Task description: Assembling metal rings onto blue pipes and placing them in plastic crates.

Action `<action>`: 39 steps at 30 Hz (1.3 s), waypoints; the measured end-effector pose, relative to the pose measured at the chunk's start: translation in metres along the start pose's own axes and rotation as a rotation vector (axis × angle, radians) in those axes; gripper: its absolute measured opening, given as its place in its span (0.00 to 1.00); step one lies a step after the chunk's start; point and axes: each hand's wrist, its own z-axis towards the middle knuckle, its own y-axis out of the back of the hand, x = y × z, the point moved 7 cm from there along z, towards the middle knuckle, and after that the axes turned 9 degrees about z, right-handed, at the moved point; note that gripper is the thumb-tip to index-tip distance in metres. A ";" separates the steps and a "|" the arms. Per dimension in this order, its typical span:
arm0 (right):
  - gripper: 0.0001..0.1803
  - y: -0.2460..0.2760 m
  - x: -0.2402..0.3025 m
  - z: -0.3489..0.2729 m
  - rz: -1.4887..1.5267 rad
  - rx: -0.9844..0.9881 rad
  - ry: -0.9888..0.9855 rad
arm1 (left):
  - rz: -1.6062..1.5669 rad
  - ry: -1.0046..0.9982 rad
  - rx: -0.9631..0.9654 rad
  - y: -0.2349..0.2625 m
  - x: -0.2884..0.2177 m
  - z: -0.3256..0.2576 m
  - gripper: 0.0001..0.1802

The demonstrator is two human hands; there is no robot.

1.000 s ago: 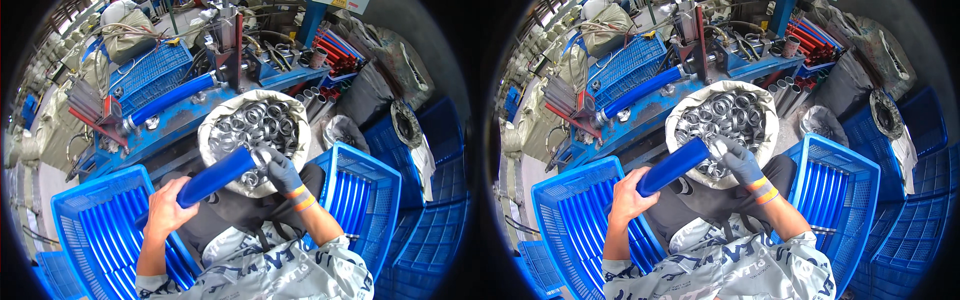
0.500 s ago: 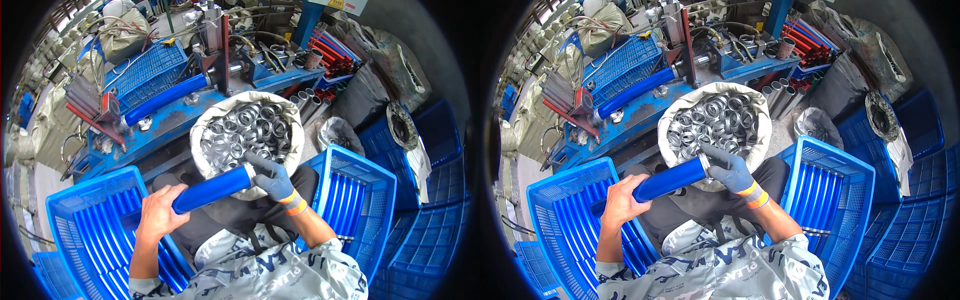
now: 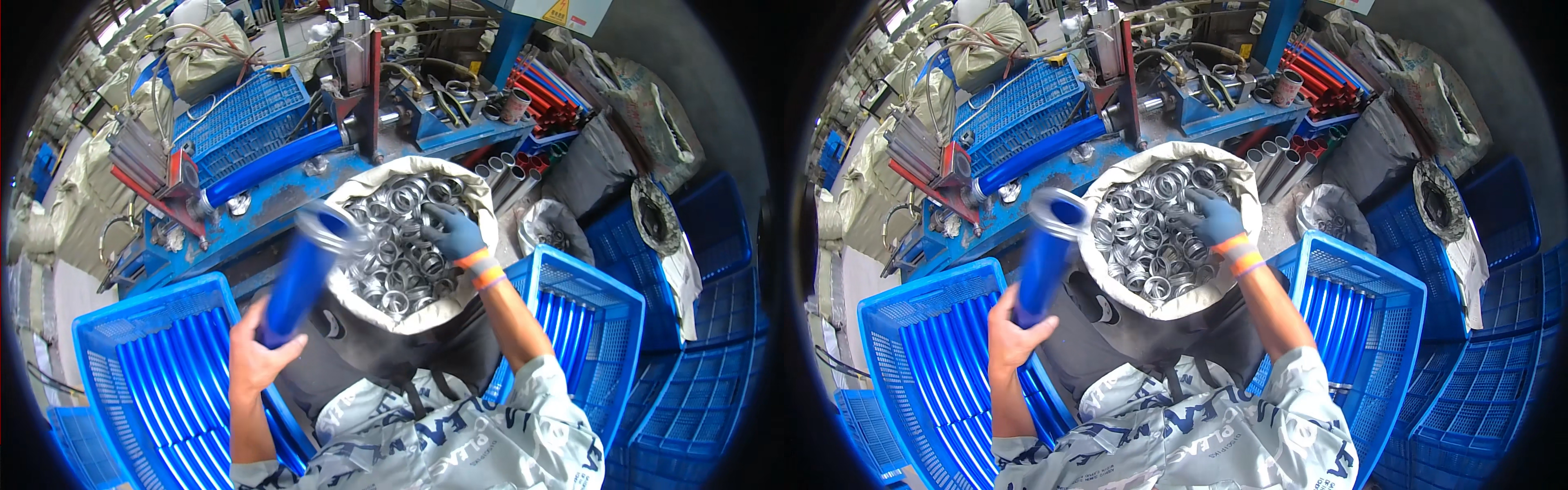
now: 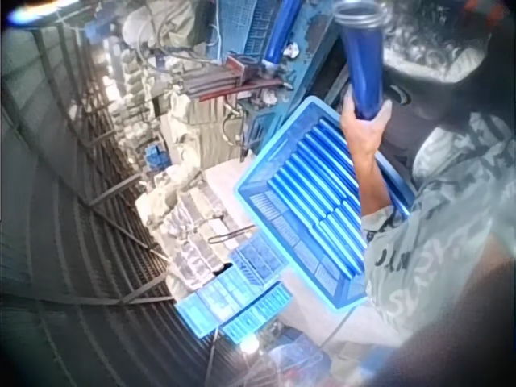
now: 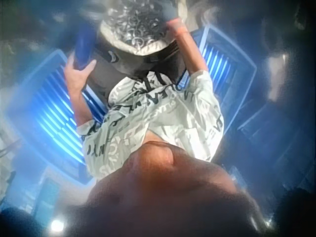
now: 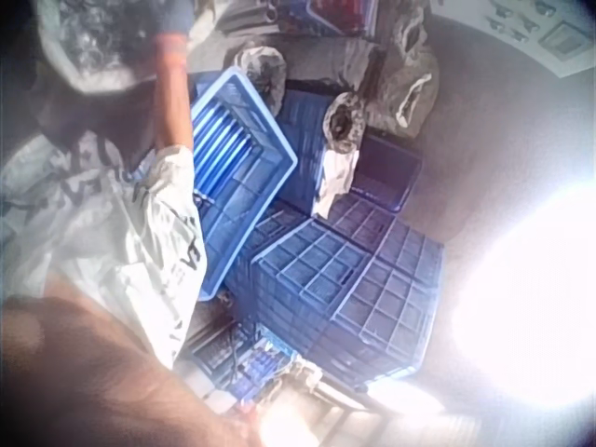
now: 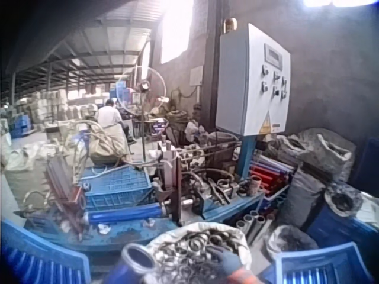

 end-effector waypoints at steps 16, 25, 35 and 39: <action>0.16 -0.041 0.037 -0.047 1.295 0.156 -0.409 | -1.244 0.156 -0.375 -0.037 0.072 -0.013 0.34; 0.30 -0.046 0.134 -0.075 1.284 0.120 -0.200 | -1.179 0.097 -0.401 -0.065 0.059 -0.006 0.29; 0.53 -0.036 0.155 -0.062 0.898 0.197 -0.172 | -1.243 0.056 -0.448 -0.033 0.062 -0.009 0.35; 0.57 -0.036 0.161 -0.059 1.038 0.216 -0.065 | -1.173 0.015 -0.437 -0.031 0.053 -0.007 0.32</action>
